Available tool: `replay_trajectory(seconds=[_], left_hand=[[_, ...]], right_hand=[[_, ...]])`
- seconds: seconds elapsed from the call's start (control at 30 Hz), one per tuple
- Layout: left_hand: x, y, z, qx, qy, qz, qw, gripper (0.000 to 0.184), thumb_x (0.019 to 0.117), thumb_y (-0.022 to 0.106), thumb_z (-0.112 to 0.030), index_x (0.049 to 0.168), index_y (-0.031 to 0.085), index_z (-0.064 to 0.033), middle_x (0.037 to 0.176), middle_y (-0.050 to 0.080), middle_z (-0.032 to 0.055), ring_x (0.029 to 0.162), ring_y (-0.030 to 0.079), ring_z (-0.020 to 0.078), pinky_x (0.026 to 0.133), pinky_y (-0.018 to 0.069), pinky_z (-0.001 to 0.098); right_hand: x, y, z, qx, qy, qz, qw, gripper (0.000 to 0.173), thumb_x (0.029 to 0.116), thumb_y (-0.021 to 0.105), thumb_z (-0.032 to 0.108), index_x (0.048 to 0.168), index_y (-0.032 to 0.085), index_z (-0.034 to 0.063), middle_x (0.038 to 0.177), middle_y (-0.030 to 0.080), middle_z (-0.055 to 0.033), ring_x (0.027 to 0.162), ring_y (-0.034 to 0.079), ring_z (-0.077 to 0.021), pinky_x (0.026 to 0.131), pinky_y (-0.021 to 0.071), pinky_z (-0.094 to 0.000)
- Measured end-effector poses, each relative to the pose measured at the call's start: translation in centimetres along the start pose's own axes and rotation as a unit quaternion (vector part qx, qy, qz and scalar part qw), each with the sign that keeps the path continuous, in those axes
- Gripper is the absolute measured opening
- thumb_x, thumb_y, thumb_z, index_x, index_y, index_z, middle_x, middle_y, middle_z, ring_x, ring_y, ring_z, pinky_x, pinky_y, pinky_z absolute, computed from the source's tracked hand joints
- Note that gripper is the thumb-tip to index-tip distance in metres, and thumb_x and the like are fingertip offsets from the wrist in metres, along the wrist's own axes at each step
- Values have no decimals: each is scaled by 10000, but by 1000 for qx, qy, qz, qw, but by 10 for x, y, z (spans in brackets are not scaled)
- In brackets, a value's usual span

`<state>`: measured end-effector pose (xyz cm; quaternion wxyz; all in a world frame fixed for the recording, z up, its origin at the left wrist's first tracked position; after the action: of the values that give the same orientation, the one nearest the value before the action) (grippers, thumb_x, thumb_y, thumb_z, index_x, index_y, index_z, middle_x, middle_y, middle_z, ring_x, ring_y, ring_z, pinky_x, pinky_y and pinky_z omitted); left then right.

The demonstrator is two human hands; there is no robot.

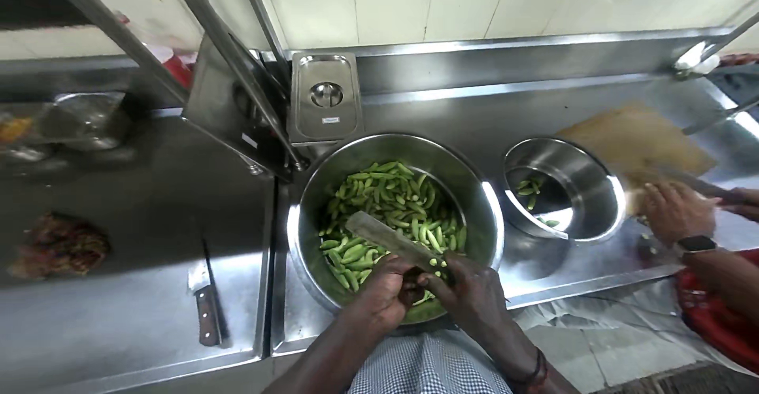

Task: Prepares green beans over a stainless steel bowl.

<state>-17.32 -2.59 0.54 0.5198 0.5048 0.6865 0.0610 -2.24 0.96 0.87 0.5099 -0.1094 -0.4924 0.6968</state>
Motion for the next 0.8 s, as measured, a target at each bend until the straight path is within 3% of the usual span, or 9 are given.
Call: replay_trajectory(seconds=[0.13,0.2,0.27,0.33,0.4,0.5,0.57,0.67,0.8], left_hand=[[7,-11,-21,-3,80,-1,997,206,1046,449,-144,1150,612,-71,952,657,121,770,655,219,732,584,390],[10,-19,-41,55,138,1,989,193,1054,430,-169,1146,583,-96,1005,657,108,875,671,249,823,581,453],[13,-29,-63,246,214,-40,945,103,1057,500,-136,1077,585,-81,930,636,59,794,659,184,770,599,398],[13,-36,-79,533,240,-98,805,164,1007,657,-188,1031,638,-26,923,628,140,739,610,241,673,542,421],[17,-38,-80,741,175,-121,637,219,978,688,-204,1086,704,-14,1033,686,239,943,669,419,813,539,621],[33,-43,-63,875,22,-143,461,248,957,670,-169,1148,693,-13,1150,686,227,1078,661,434,881,530,622],[39,-42,-62,890,-13,-141,433,255,951,670,-156,1156,689,-5,1186,679,214,1101,657,415,895,534,595],[53,-51,-65,892,-37,-116,436,300,951,654,-171,1224,672,-48,1230,669,207,1145,645,412,924,531,600],[52,-61,-65,863,6,-77,500,394,877,767,-160,1238,652,-52,1178,668,233,1109,642,439,904,523,637]], right_hand=[[1,-4,-6,22,24,6,999,535,916,565,657,823,662,138,632,560,27,520,556,-127,464,485,-350],[2,-7,-9,31,35,-4,999,585,987,438,654,832,646,129,624,546,14,517,553,-144,463,477,-366],[3,-9,-11,27,38,-22,999,580,1052,332,593,813,612,145,612,512,25,505,525,-130,449,447,-342],[3,-9,-13,18,54,-11,998,485,1034,435,550,853,628,143,659,541,26,540,545,-135,474,466,-350],[3,-10,-14,14,81,19,996,452,962,566,574,943,671,135,733,614,15,602,607,-155,528,521,-389],[3,-10,-15,10,99,38,994,508,934,581,622,987,680,127,770,634,2,629,624,-165,551,535,-396],[3,-10,-16,10,100,38,994,484,943,573,601,978,675,129,767,631,4,635,625,-158,556,535,-388],[2,-11,-17,23,111,52,992,453,957,574,570,973,667,126,757,617,-3,635,618,-167,566,534,-399],[3,-12,-18,44,128,69,988,448,957,570,575,968,664,137,741,613,7,639,619,-156,575,534,-398]])
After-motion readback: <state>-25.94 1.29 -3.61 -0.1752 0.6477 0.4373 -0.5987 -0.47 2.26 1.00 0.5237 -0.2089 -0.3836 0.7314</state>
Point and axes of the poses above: each hand's wrist, its own x-axis towards the middle knuckle, its own y-axis out of the palm, z = x × y, the point moved 2 cm from there along x, towards the middle knuckle
